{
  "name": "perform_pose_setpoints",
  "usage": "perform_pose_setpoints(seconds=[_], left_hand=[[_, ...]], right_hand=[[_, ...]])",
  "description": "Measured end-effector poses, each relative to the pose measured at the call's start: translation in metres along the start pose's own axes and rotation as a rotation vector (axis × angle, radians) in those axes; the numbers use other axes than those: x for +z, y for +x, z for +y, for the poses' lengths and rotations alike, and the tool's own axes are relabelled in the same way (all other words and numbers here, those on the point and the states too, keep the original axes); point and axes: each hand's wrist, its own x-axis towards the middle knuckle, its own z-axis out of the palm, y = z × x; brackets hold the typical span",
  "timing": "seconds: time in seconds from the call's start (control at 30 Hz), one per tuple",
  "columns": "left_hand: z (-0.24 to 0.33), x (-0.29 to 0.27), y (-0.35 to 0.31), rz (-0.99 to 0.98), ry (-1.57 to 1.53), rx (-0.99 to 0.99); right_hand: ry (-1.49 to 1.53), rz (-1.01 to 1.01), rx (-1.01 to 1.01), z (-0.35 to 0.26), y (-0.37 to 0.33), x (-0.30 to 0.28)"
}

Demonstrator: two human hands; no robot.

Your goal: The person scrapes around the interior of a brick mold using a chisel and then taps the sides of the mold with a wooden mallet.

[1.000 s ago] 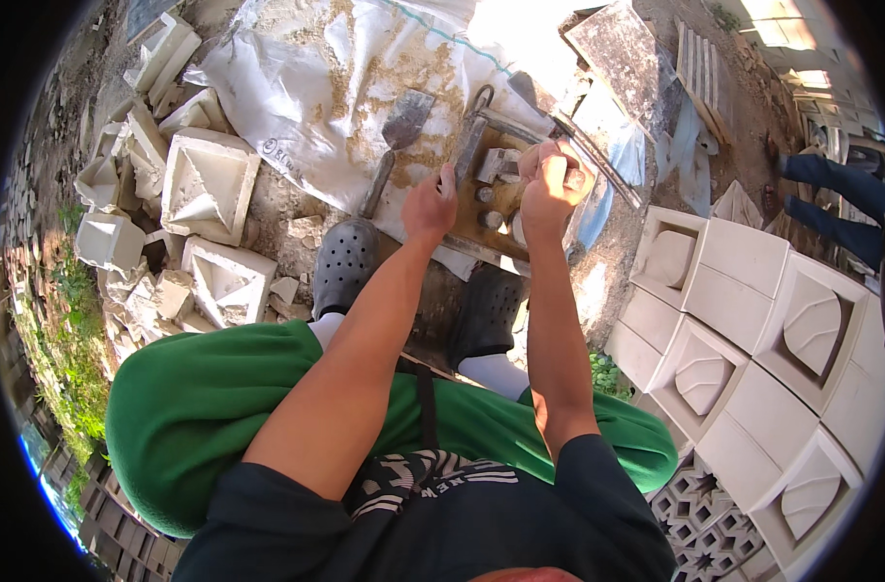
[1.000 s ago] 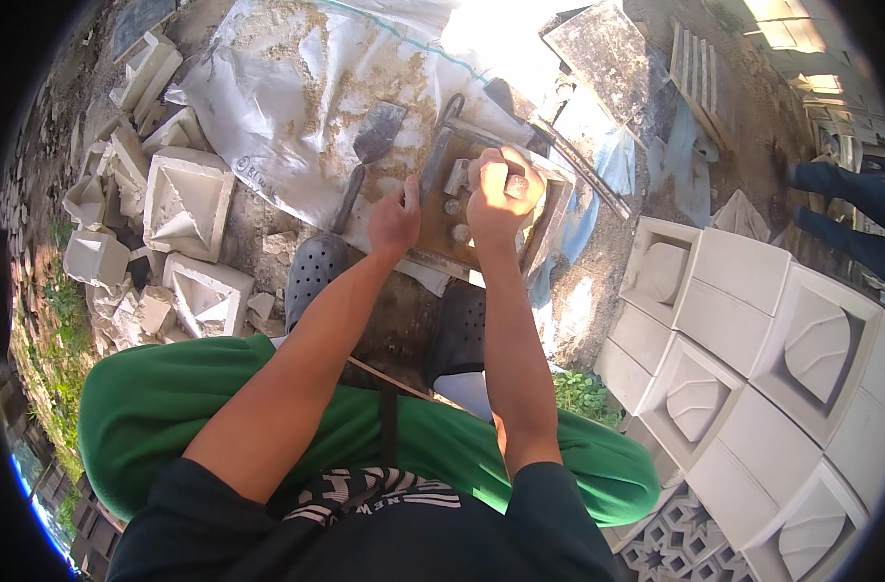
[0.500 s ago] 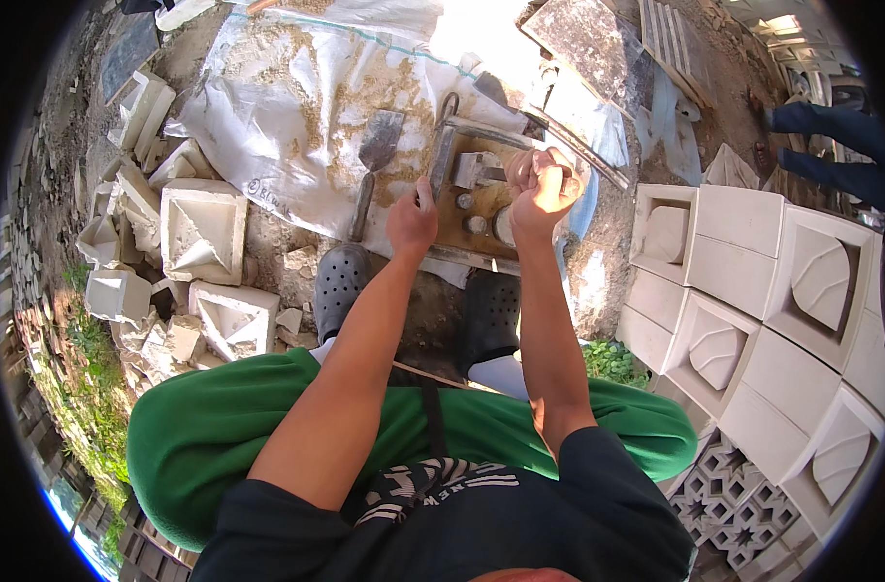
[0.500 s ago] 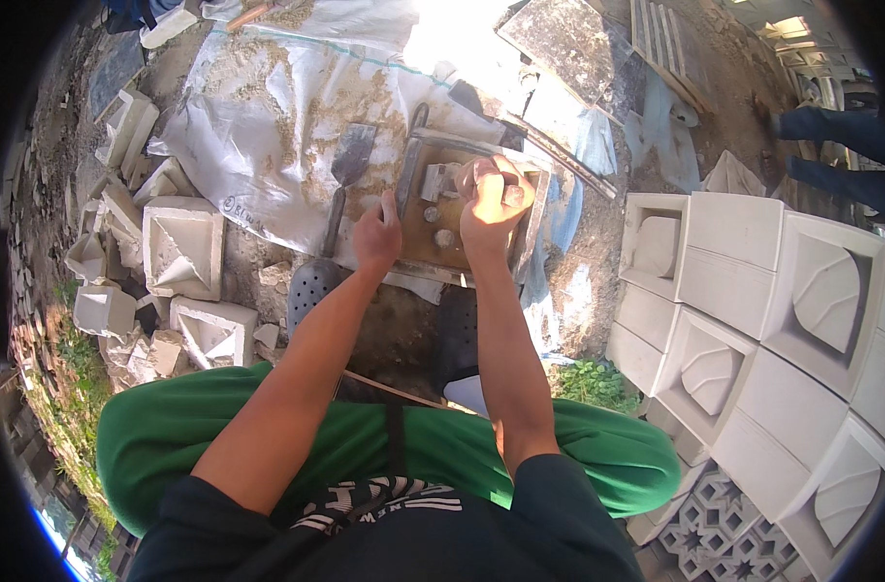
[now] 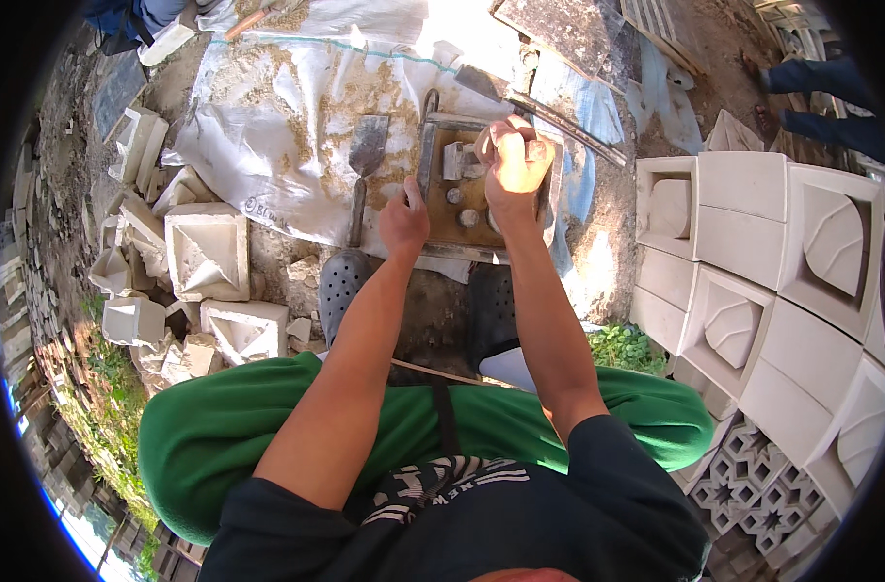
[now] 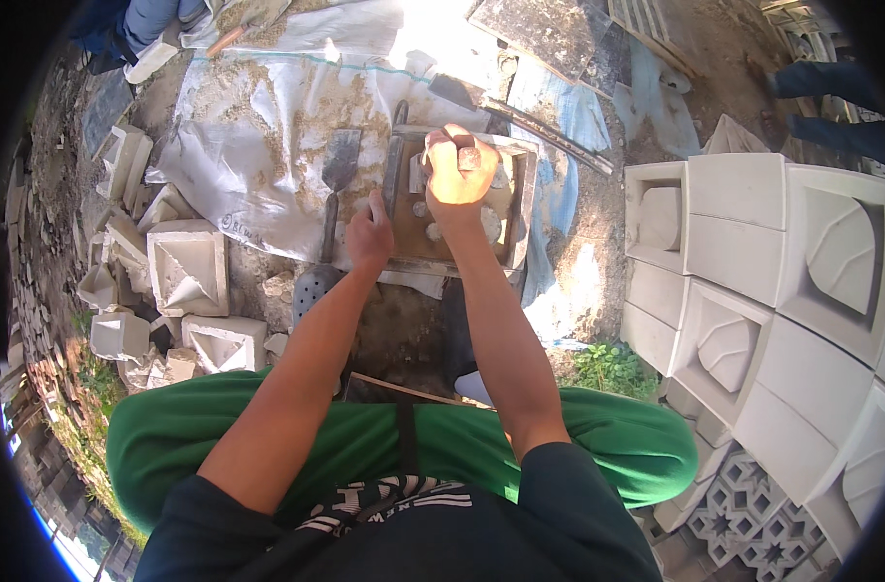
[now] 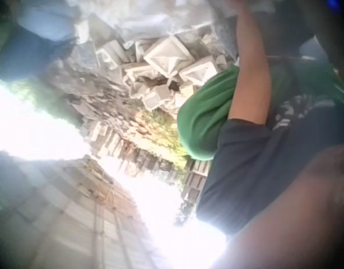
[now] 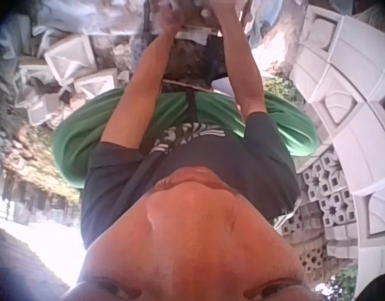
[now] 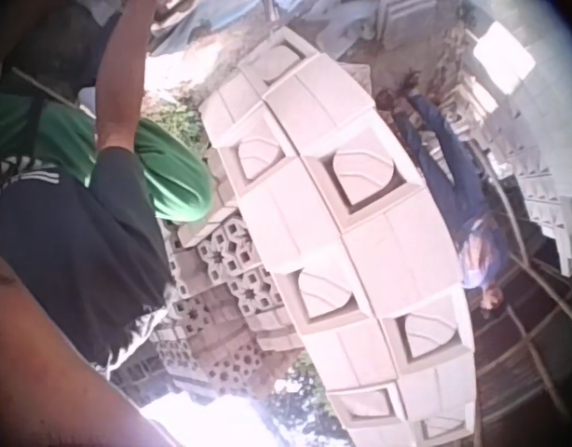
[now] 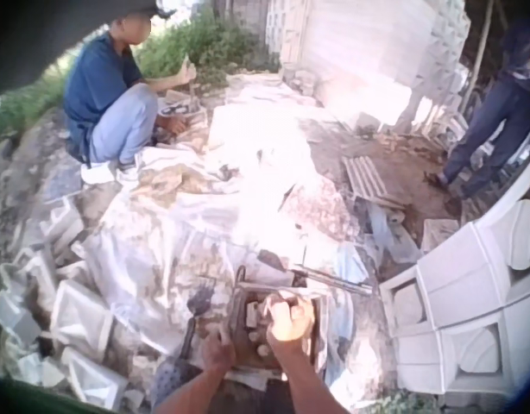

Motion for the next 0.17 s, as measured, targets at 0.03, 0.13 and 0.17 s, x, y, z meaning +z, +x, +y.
perform_pose_setpoints(seconds=[0.03, 0.13, 0.17], left_hand=[[0.002, 0.001, -0.001, 0.015, -0.005, 0.013], [0.004, 0.006, -0.004, -0.011, -0.001, 0.005], [-0.004, 0.001, 0.000, -0.030, 0.014, -0.029]], right_hand=[[0.016, 0.030, 0.021, 0.004, 0.001, -0.001], [-0.051, 0.002, 0.029, 0.012, 0.005, -0.011], [-0.038, -0.049, 0.018, -0.009, 0.011, 0.004]])
